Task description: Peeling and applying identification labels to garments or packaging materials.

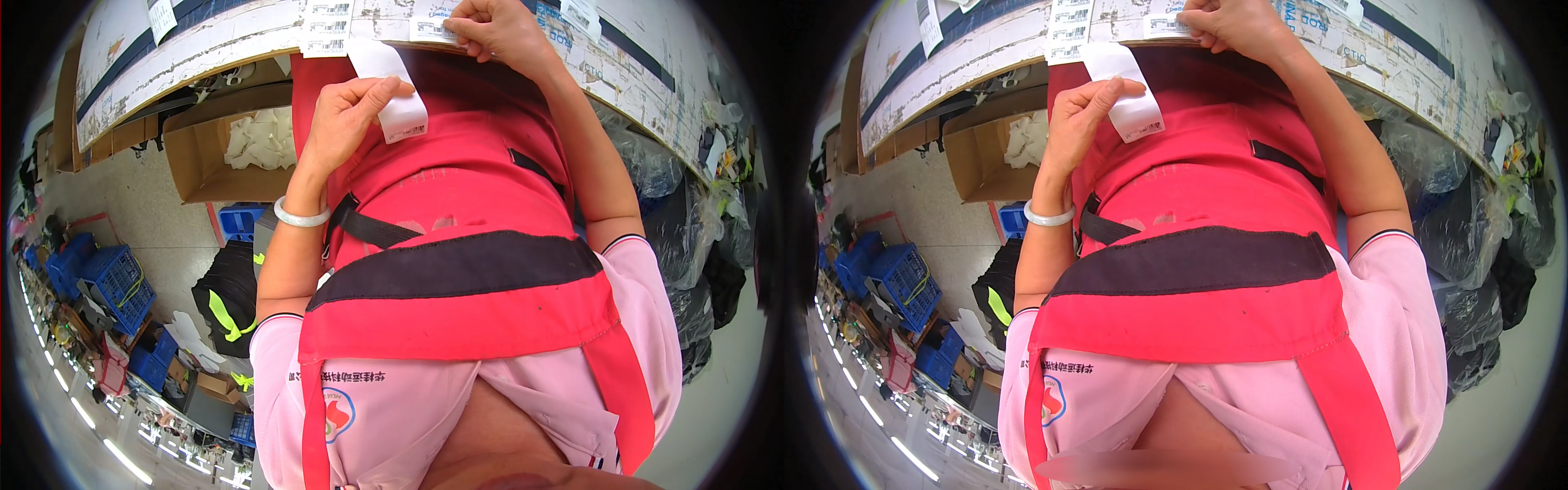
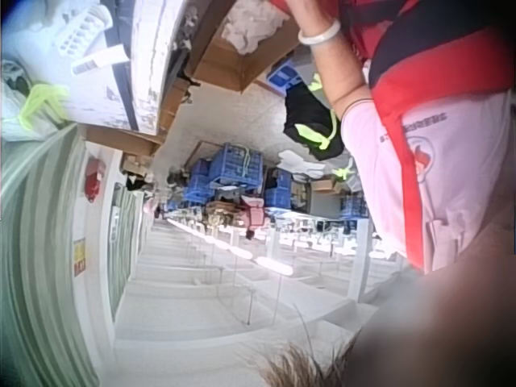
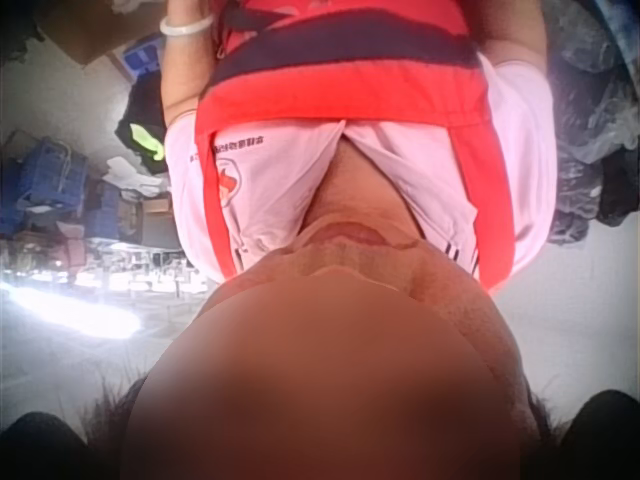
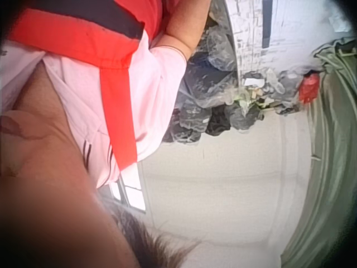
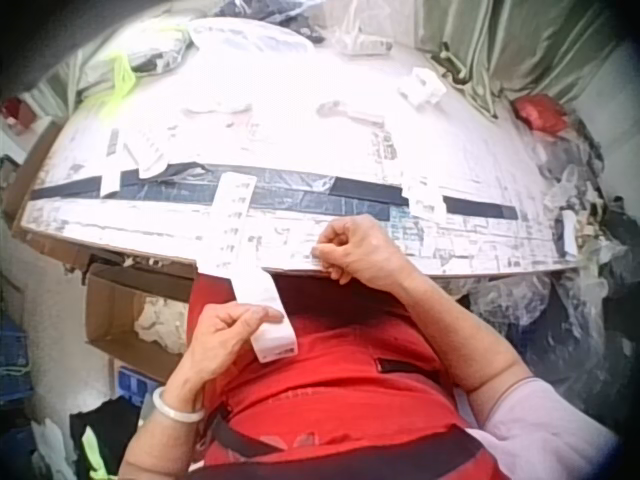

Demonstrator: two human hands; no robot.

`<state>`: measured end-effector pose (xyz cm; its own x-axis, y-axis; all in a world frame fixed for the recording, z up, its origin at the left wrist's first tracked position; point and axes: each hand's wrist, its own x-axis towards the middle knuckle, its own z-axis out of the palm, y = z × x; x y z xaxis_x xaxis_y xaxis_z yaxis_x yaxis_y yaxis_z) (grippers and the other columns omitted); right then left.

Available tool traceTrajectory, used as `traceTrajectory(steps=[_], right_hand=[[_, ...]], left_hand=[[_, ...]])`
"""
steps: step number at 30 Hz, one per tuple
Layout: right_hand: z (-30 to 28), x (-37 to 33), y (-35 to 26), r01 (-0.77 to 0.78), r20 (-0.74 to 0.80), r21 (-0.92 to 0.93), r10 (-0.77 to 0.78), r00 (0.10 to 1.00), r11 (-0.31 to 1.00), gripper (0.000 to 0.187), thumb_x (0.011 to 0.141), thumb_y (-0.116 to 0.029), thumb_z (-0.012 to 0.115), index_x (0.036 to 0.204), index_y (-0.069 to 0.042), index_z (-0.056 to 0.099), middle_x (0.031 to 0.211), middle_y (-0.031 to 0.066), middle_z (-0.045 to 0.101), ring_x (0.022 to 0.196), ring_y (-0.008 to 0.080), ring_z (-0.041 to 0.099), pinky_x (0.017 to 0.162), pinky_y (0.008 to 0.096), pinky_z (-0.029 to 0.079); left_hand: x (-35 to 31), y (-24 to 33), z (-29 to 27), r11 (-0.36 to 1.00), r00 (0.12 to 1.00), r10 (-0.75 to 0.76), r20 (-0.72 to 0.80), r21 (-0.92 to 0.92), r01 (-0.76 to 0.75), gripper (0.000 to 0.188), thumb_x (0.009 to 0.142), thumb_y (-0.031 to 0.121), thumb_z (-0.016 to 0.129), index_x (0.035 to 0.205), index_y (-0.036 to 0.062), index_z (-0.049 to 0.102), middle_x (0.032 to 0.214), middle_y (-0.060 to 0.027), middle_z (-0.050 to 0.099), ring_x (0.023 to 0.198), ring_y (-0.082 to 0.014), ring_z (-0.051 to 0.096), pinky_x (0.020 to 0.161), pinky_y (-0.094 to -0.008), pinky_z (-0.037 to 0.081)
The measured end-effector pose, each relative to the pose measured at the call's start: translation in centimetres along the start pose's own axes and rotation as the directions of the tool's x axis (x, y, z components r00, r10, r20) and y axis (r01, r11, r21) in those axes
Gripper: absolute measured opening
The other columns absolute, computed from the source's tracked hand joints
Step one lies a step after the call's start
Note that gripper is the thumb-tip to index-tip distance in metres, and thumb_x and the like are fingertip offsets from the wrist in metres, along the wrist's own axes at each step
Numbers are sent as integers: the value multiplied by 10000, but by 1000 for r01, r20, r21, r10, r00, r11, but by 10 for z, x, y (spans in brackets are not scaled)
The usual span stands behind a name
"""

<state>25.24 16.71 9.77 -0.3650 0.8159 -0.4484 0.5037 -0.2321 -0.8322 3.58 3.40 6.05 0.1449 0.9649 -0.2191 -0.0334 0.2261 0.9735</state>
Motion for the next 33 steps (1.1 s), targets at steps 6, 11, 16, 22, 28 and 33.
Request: traceTrajectory(steps=[6,11,16,22,28,33], right_hand=[[3,-7,-6,43,-45,-80,-46,998,996,152,893,-135,624,856,11,643,656,25,615,549,84,569,488,208,472],[-12,-18,2,95,-29,80,-93,995,992,152,926,-149,589,892,-6,629,685,10,602,570,77,561,518,206,469],[-76,-22,30,158,-264,158,-112,958,975,148,945,-145,562,891,-22,624,686,4,592,563,73,547,531,213,471],[-153,-9,105,-144,-589,-503,-216,779,852,190,892,-210,669,990,-47,662,765,-10,626,633,63,560,583,204,462],[-111,-25,73,-80,-602,-529,-307,737,845,186,858,-183,689,946,-26,642,760,20,649,617,92,579,563,231,467],[9,-59,12,236,266,9,-230,936,972,178,879,-194,682,926,-23,674,766,-13,616,679,41,523,623,200,432]], left_hand=[[0,3,3,1000,1000,-18,1,-1,18,302,963,264,589,968,-1,733,759,4,653,677,-39,505,600,-200,409],[-1,2,4,1000,1000,-1,-5,-21,1,282,961,230,586,972,-13,728,853,-41,699,770,-67,579,693,-219,461],[-8,10,2,1000,998,-6,-56,3,6,189,927,113,605,989,-32,710,901,-49,698,819,-92,615,734,-232,479],[-8,24,13,989,998,-39,-44,-142,32,278,851,7,680,1126,-16,652,894,-74,687,763,-83,629,633,-201,495],[-3,28,17,988,995,-88,-38,-130,82,258,857,14,672,1113,-8,665,832,-55,684,622,-67,605,537,-192,478],[-6,21,14,985,998,-41,-45,-171,33,184,881,27,647,1056,-4,696,845,-50,687,637,-69,608,545,-186,478]])
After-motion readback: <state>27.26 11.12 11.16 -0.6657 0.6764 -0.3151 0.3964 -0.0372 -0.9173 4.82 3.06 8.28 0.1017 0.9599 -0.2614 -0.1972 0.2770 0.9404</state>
